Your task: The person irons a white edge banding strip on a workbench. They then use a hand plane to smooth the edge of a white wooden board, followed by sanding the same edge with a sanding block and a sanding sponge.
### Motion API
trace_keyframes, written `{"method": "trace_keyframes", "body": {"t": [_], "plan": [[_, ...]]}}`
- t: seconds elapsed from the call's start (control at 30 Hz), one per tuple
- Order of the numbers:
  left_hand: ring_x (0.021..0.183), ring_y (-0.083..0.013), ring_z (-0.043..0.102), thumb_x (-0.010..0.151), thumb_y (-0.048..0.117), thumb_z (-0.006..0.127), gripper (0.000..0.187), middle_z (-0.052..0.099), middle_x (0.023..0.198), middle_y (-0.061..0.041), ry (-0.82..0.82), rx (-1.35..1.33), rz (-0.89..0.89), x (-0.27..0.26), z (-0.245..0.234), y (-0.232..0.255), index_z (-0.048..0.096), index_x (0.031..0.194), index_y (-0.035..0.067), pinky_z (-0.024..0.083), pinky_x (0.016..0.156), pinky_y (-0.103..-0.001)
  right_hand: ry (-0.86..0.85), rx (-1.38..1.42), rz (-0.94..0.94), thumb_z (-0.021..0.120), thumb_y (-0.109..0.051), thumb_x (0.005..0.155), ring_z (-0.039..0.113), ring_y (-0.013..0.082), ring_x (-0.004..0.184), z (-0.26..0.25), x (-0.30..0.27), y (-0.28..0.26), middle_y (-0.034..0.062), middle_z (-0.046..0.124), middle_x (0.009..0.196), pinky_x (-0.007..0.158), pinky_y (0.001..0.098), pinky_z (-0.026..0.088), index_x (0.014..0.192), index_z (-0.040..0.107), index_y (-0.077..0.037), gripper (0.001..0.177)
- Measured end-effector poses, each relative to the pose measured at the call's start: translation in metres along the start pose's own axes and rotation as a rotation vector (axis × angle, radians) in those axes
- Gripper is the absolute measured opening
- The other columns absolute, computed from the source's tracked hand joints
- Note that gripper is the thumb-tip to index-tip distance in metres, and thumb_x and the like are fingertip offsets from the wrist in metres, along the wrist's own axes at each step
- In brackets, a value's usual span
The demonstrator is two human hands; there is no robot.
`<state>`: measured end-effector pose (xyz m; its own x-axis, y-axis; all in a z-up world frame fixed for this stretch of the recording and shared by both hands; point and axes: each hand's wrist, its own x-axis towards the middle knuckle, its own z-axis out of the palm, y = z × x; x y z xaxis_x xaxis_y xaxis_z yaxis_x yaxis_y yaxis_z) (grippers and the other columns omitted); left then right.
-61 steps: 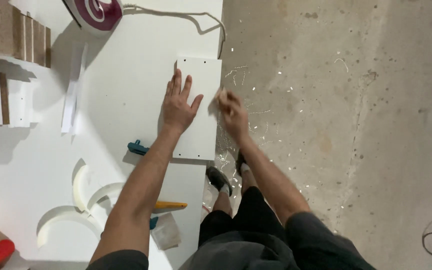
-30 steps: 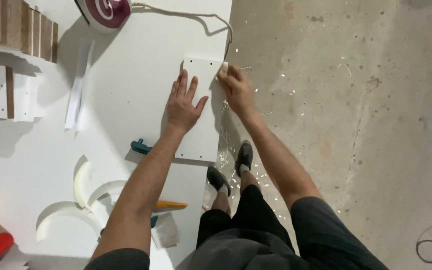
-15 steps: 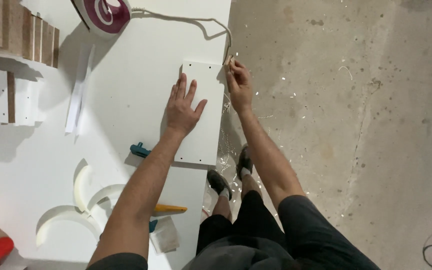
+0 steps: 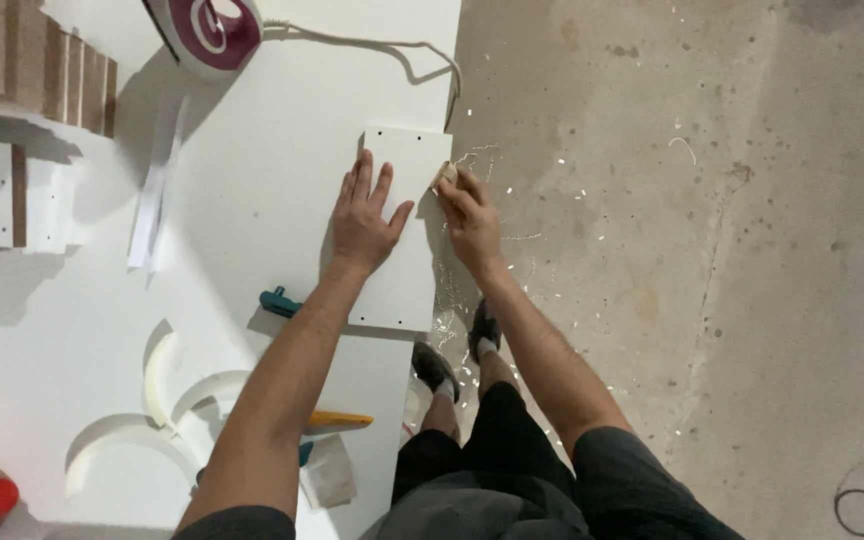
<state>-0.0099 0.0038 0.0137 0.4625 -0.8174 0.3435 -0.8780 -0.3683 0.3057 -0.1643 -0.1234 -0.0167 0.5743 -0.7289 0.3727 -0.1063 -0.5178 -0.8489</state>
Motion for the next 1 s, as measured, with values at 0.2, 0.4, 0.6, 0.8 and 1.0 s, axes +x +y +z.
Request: {"method": "trace_keyframes", "body": {"t": [0.2,0.4,0.6,0.8,1.0], "plan": [[0.140,-0.0327,0.050,0.097,0.057,0.067,0.064,0.046,0.155,-0.020,0.039,0.007,0.004,-0.001,0.015,-0.004,0.064,0.141,0.011,0.037,0.118,-0.044,-0.045,-0.298,-0.228,0.078,-0.015,0.093,0.069,0.0362,0.108,0.001,0.083,0.008,0.0133,0.067,0.117,0.090,0.0450,0.056,0.112,0.081,-0.018,0.020],[0.140,-0.0343,0.050,0.098,0.050,0.066,0.059,0.045,0.155,-0.021,0.039,0.008,0.002,-0.001,0.012,-0.006,0.063,0.142,0.011,0.037,0.119,-0.045,-0.117,-0.102,-0.260,0.070,-0.005,0.095,0.063,0.0447,0.115,-0.013,-0.102,-0.066,0.0239,0.062,0.130,0.092,0.0482,0.054,0.119,0.077,-0.009,0.025],[0.143,-0.0320,0.047,0.101,0.051,0.065,0.059,0.041,0.158,-0.019,0.011,-0.002,-0.001,-0.003,0.014,-0.006,0.062,0.144,0.011,0.035,0.120,-0.043,-0.069,0.313,0.013,0.071,-0.002,0.098,0.057,0.0432,0.128,-0.003,-0.002,0.038,0.0229,0.056,0.138,0.110,0.0506,0.047,0.125,0.071,-0.005,0.027],[0.149,-0.0345,0.041,0.104,0.037,0.068,0.058,0.029,0.163,-0.019,-0.070,-0.092,-0.032,0.002,0.001,-0.002,0.053,0.151,0.006,0.036,0.123,-0.047,-0.101,0.201,0.103,0.067,0.000,0.096,0.053,0.0358,0.135,-0.023,-0.171,-0.065,0.0192,0.051,0.145,0.117,0.0466,0.049,0.114,0.066,-0.005,0.019],[0.150,-0.0337,0.040,0.106,0.037,0.068,0.057,0.028,0.163,-0.019,-0.026,-0.081,0.003,-0.004,0.008,-0.005,0.053,0.152,0.007,0.038,0.122,-0.048,-0.109,0.143,-0.079,0.069,-0.003,0.100,0.057,0.0349,0.132,-0.027,-0.146,-0.058,0.0186,0.054,0.143,0.110,0.0395,0.053,0.121,0.072,-0.008,0.022]]}}
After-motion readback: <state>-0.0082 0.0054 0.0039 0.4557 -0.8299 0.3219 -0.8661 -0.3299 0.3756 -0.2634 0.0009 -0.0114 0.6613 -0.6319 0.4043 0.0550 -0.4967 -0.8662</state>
